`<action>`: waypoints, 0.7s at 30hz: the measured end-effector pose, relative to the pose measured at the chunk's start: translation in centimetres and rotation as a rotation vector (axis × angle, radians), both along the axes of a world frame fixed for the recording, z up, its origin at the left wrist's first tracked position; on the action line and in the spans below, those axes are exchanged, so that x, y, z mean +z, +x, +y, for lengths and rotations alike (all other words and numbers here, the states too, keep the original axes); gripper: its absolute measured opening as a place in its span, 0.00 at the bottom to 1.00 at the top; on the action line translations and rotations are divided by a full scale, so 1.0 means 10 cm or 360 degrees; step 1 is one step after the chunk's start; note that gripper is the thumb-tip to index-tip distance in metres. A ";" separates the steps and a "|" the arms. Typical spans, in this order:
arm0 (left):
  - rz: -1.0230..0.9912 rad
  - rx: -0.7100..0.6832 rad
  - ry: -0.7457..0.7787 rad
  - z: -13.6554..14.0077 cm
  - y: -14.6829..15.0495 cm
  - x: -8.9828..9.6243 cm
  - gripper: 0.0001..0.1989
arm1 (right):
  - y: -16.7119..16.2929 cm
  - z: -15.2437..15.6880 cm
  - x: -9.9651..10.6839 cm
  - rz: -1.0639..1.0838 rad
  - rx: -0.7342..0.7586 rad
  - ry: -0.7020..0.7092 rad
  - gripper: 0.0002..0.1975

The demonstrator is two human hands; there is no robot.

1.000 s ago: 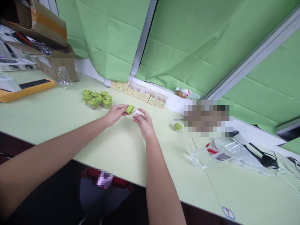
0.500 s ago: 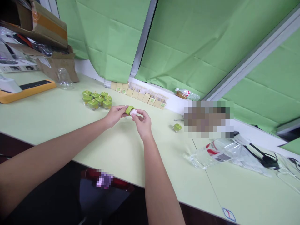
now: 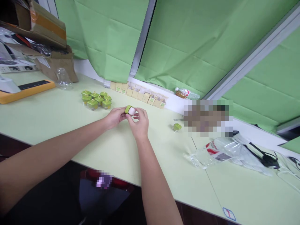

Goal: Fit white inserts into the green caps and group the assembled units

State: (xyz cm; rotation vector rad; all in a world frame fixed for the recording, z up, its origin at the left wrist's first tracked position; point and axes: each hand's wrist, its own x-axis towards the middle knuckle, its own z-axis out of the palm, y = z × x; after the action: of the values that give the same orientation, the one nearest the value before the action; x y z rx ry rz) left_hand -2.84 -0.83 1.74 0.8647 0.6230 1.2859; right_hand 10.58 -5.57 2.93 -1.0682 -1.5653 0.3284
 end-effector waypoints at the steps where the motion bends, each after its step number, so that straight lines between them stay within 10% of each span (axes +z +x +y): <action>1: -0.0001 -0.0006 -0.0025 0.00 0.00 0.00 0.07 | 0.00 0.00 0.00 -0.0031 0.0014 0.0026 0.18; 21: -0.0036 -0.0065 0.0007 -0.07 0.00 0.03 0.06 | 0.07 -0.03 0.08 -0.0232 -0.0017 0.0013 0.15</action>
State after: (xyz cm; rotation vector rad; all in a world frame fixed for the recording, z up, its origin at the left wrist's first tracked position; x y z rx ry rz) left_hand -2.88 -1.54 2.01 0.8613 0.5820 1.2588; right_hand 11.26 -5.82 3.76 -1.1144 -1.6881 0.2409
